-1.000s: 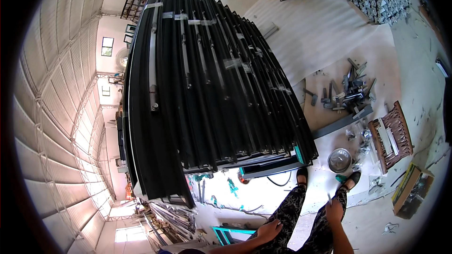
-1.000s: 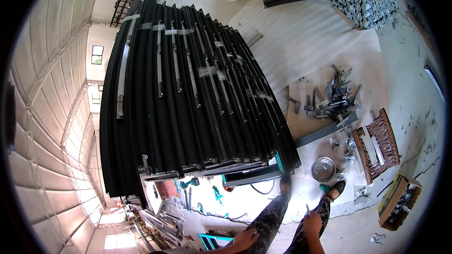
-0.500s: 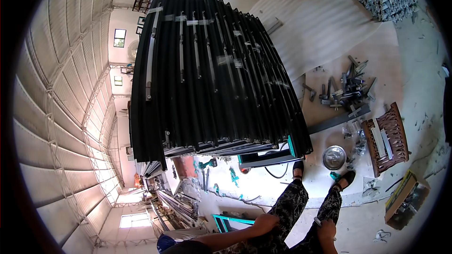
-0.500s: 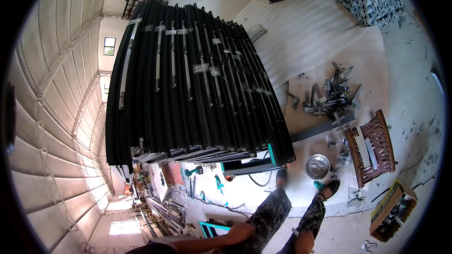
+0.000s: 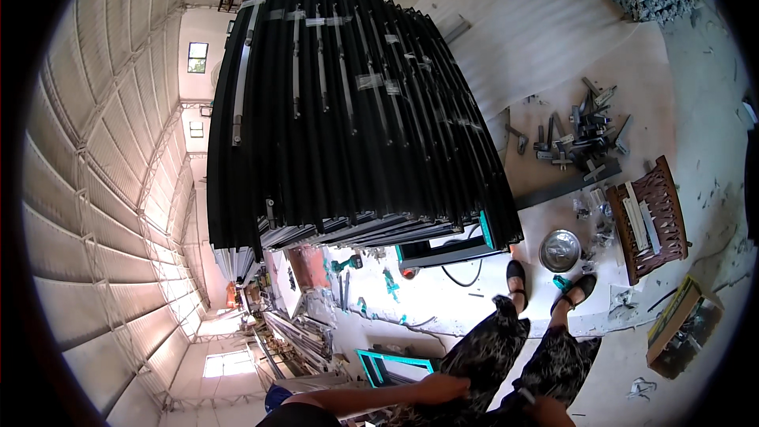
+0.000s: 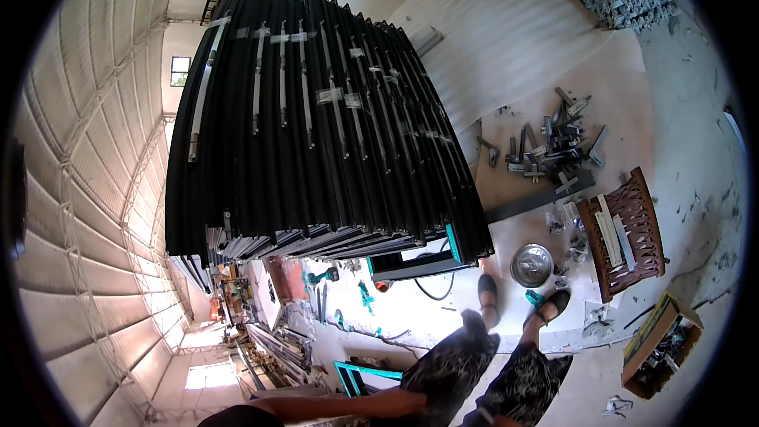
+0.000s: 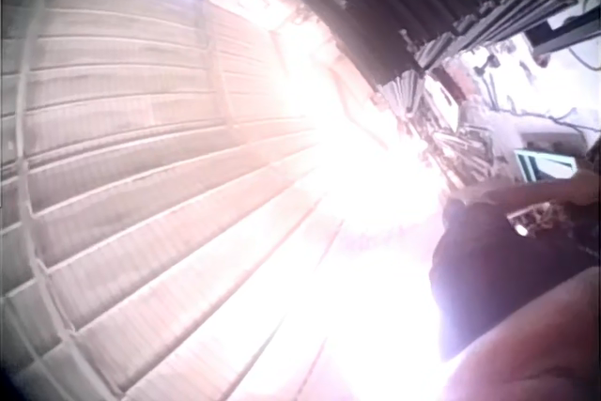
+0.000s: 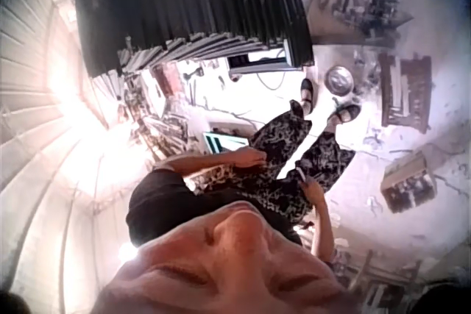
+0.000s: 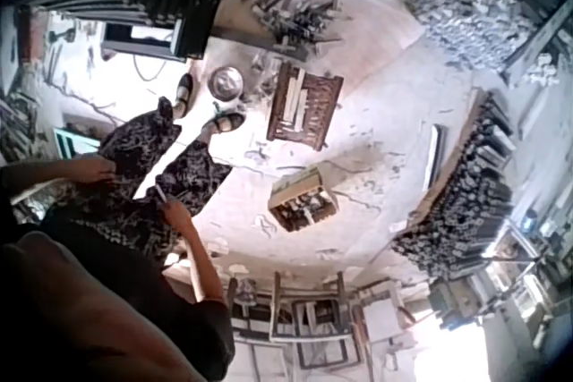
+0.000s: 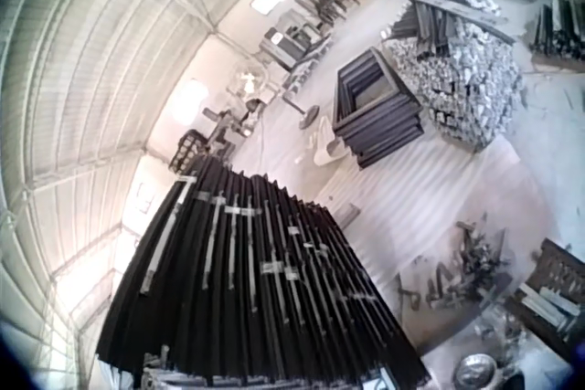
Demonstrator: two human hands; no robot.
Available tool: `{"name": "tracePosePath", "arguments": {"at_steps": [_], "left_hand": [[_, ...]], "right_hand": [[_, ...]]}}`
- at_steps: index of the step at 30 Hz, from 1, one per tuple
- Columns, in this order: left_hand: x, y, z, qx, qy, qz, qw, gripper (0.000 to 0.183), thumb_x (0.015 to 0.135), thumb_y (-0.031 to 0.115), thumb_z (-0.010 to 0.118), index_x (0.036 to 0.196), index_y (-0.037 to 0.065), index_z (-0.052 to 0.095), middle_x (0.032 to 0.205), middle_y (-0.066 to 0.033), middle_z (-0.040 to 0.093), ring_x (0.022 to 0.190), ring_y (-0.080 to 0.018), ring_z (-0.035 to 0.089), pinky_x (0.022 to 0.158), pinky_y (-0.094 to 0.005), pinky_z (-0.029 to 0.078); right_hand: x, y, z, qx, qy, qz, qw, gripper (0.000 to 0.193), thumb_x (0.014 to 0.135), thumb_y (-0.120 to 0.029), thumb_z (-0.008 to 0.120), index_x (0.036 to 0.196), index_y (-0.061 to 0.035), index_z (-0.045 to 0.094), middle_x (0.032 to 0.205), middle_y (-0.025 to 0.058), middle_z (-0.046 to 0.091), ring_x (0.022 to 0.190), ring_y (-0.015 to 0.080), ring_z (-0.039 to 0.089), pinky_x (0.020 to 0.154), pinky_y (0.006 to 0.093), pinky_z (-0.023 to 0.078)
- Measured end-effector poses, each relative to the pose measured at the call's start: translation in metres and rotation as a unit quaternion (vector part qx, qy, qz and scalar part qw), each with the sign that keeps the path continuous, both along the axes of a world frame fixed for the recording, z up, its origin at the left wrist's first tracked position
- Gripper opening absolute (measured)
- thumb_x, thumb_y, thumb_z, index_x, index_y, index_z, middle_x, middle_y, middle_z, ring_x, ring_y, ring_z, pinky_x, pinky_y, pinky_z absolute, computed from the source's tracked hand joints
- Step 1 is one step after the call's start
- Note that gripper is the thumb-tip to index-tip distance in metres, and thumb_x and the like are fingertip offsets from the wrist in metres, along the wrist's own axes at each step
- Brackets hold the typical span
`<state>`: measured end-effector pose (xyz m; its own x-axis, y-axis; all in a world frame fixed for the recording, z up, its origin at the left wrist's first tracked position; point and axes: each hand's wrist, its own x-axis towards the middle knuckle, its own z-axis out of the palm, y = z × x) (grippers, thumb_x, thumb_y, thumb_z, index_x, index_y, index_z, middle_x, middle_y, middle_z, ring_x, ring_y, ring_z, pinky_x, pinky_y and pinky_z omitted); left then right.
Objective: The person gathers hardware components into a metal bowl, retrieves additional parts from a bag, and carries them across the workshop. The person then inserts metal fittings and brackets into stacked metal frames by hand.
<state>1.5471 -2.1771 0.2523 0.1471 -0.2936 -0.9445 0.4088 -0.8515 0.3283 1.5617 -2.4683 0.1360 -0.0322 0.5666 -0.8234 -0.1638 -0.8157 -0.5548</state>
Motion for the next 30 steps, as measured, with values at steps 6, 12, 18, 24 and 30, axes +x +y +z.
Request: {"name": "tracePosePath", "arguments": {"at_steps": [6,12,18,24,30], "left_hand": [[-0.08,0.027,0.025,-0.232,0.169,0.141,0.947,0.041,0.087,0.037,0.051,0.111,0.005,0.051,0.065,-0.01,0.052,0.055,-0.0259,0.049,0.056,-0.0398,0.044],[-0.091,0.062,0.008,-0.272,0.217,0.144,0.927,0.035,0.091,0.033,0.043,0.108,0.004,0.05,0.08,-0.0105,0.048,0.074,-0.0225,0.046,0.065,-0.0369,0.041],[-0.129,0.095,0.002,-0.371,0.17,0.076,0.91,0.033,0.094,0.029,0.038,0.106,0.002,0.051,0.094,-0.0136,0.053,0.09,-0.0231,0.052,0.075,-0.0355,0.043],[-0.05,0.067,0.025,-0.054,0.498,0.146,0.853,0.033,0.091,0.035,0.047,0.115,0.013,0.053,0.07,-0.0031,0.05,0.059,-0.0095,0.043,0.052,-0.0293,0.04],[-0.02,0.028,-0.067,-0.208,0.351,-0.018,0.913,0.028,0.087,0.028,0.053,0.108,0.008,0.057,0.085,-0.0121,0.06,0.07,-0.0273,0.056,0.065,-0.038,0.044]], "right_hand": [[0.002,0.014,0.083,0.129,0.242,-0.134,0.952,0.026,0.084,-0.026,0.057,0.089,-0.0002,0.056,0.073,0.0058,0.055,0.068,0.0156,0.046,0.063,0.0347,0.04],[0.005,0.052,0.09,0.105,0.354,-0.199,0.908,0.022,0.082,-0.022,0.059,0.089,-0.0011,0.057,0.074,0.0049,0.056,0.07,0.0147,0.048,0.063,0.0328,0.04],[-0.068,0.07,0.036,0.183,0.387,-0.101,0.898,0.042,0.085,-0.042,0.053,0.101,-0.0035,0.055,0.084,0.0096,0.06,0.078,0.0158,0.054,0.07,0.0339,0.044],[-0.094,0.076,0.0,0.262,0.37,-0.066,0.889,0.048,0.088,-0.043,0.048,0.114,-0.002,0.048,0.091,0.0079,0.058,0.085,0.0137,0.049,0.075,0.0281,0.042],[-0.056,0.009,-0.042,0.219,0.553,-0.161,0.787,0.051,0.089,-0.042,0.047,0.122,-0.0043,0.043,0.093,0.0116,0.059,0.082,0.0148,0.054,0.073,0.0309,0.045]]}}
